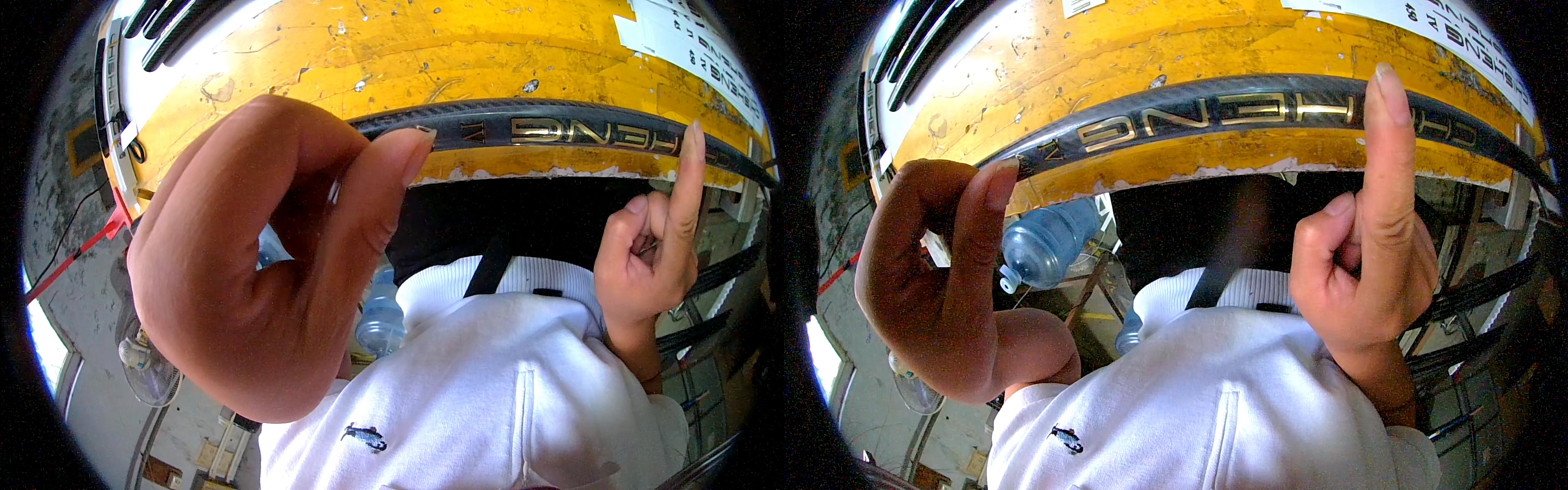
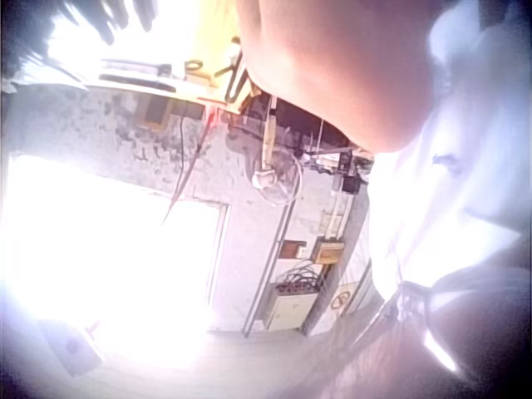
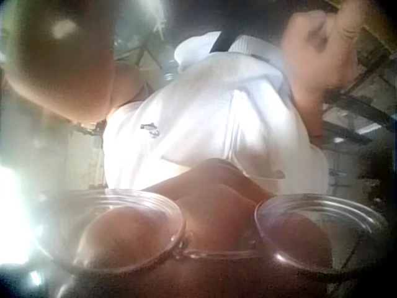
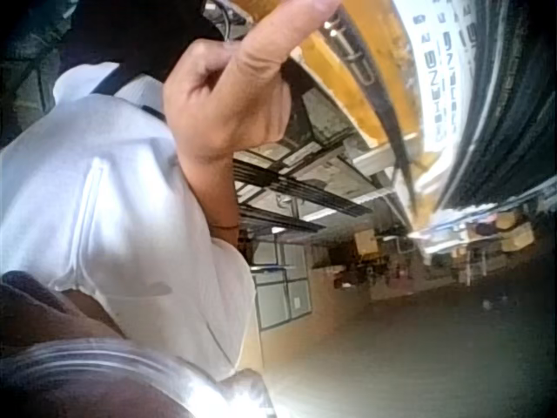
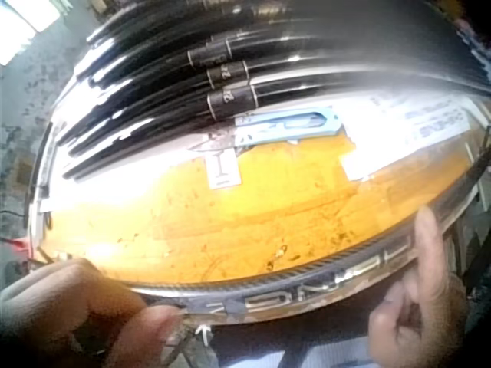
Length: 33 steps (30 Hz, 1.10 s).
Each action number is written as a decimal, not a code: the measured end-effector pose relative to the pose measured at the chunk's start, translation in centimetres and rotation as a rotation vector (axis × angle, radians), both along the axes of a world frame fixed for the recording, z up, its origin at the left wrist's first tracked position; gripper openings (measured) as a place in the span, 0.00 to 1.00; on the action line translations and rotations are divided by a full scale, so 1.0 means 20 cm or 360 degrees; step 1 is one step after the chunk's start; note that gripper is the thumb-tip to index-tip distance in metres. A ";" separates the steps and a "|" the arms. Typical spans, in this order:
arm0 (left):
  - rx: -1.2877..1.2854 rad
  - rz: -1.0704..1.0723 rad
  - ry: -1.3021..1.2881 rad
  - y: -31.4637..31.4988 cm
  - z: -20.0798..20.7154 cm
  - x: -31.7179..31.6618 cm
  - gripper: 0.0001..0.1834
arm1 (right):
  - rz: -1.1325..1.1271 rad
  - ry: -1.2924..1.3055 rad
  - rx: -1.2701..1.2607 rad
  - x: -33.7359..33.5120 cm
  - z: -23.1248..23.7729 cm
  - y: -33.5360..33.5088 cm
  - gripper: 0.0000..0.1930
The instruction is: The person applies brand decals and specification stickers to sections of rods by hand and using pliers. They peel backing material, align the stickers on the rods, and trim excess with pliers.
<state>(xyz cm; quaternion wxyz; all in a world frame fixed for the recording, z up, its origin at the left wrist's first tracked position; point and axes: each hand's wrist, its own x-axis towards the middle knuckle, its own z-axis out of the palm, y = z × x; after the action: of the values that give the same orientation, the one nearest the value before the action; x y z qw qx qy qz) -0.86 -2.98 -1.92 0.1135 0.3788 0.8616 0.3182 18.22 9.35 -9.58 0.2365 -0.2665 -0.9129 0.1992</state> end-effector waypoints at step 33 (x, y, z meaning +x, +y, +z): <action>-0.0126 -0.0161 -0.0356 0.01 0.08 -0.08 0.09 | 0.0000 0.0008 0.0072 -0.07 0.03 -0.04 0.34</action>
<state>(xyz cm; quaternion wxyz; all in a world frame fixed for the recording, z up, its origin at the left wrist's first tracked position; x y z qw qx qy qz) -2.53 -2.72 -0.39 0.2395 0.3792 0.8352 0.3182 16.74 8.46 -9.05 0.2448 -0.2606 -0.9166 0.1790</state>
